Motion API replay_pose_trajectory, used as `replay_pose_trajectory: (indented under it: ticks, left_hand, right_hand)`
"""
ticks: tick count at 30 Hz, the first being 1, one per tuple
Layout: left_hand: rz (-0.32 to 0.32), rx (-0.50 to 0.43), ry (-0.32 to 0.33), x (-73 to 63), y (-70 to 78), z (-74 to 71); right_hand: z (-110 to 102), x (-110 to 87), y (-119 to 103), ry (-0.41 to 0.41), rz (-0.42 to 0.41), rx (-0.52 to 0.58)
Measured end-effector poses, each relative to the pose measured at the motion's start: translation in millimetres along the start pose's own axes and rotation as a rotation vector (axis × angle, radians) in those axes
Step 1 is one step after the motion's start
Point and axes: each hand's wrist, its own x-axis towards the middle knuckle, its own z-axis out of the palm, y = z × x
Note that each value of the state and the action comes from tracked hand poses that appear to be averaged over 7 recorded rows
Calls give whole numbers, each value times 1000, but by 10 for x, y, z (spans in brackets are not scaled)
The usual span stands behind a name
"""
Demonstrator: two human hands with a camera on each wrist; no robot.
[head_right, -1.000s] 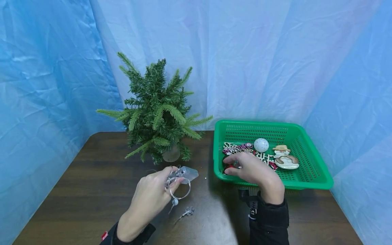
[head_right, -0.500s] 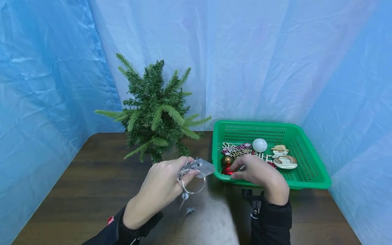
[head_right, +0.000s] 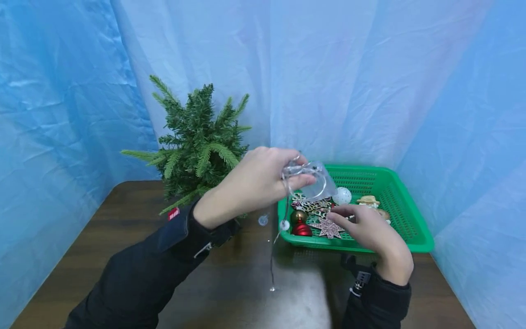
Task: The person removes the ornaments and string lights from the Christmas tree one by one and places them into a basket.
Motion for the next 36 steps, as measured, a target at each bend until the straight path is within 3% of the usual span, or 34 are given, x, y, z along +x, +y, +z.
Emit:
replay_pose_trajectory:
  ticks: [4, 7, 10, 14, 21, 25, 36]
  left_hand:
    - [-36, -54, -57, 349, 112, -158]
    - [-96, -35, -75, 581, 165, -185]
    - [-142, -24, -68, 777, 158, -85]
    - [-176, -35, -52, 972, 67, 163]
    - [-163, -102, -25, 1222, -241, 551]
    - [-140, -81, -18, 1329, -409, 751]
    - [-187, -20, -34, 1361, -577, 1181]
  right_hand:
    - [-66, -89, 45, 88, 0, 42]
    - [-94, -147, 109, 79, 9, 53]
    - [-106, -182, 195, 37, 54, 47]
    - [-105, -199, 281, -1, 96, 47]
    - [-123, -221, 413, -152, 116, 152]
    - [-109, -211, 460, -174, 104, 159]
    - [-84, -141, 460, -185, 92, 188]
